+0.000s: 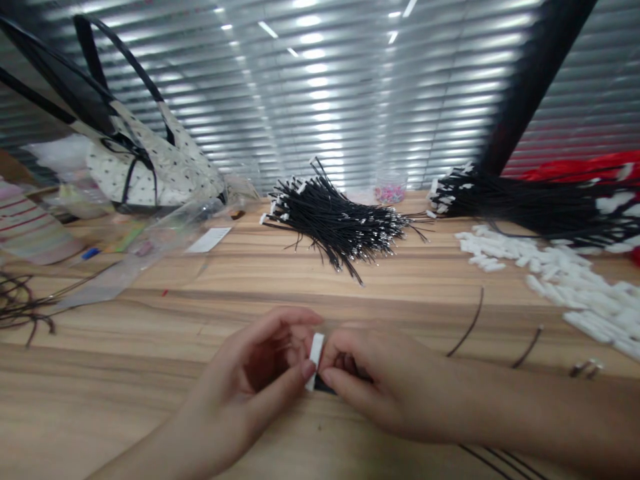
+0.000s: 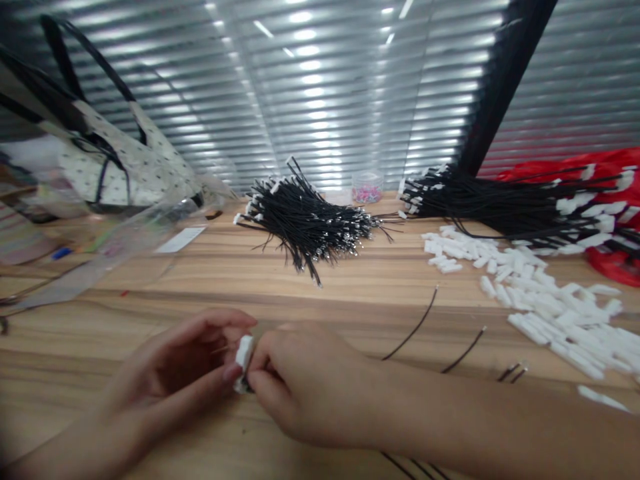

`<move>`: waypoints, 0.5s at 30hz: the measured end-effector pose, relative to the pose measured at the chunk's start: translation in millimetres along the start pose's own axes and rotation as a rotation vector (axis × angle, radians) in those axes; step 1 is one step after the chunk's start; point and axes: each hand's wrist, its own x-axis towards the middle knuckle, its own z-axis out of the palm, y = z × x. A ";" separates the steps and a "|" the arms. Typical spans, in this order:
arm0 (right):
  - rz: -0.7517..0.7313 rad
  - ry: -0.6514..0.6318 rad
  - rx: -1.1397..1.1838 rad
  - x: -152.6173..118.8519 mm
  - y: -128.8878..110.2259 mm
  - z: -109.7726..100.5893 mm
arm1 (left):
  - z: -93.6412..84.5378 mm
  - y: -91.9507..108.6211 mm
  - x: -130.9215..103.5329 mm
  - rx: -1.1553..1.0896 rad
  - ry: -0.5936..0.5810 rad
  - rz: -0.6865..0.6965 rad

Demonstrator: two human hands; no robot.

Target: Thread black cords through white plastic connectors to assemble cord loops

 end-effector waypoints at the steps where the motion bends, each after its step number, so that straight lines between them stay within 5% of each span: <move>1: -0.017 0.005 0.017 -0.5 0.4 0.4 | -1.5 -0.7 1.4 -0.019 0.015 0.008; 15: 0.027 0.020 -0.015 -4.1 3.6 3.2 | -6.3 5.4 5.1 0.122 -0.105 -0.060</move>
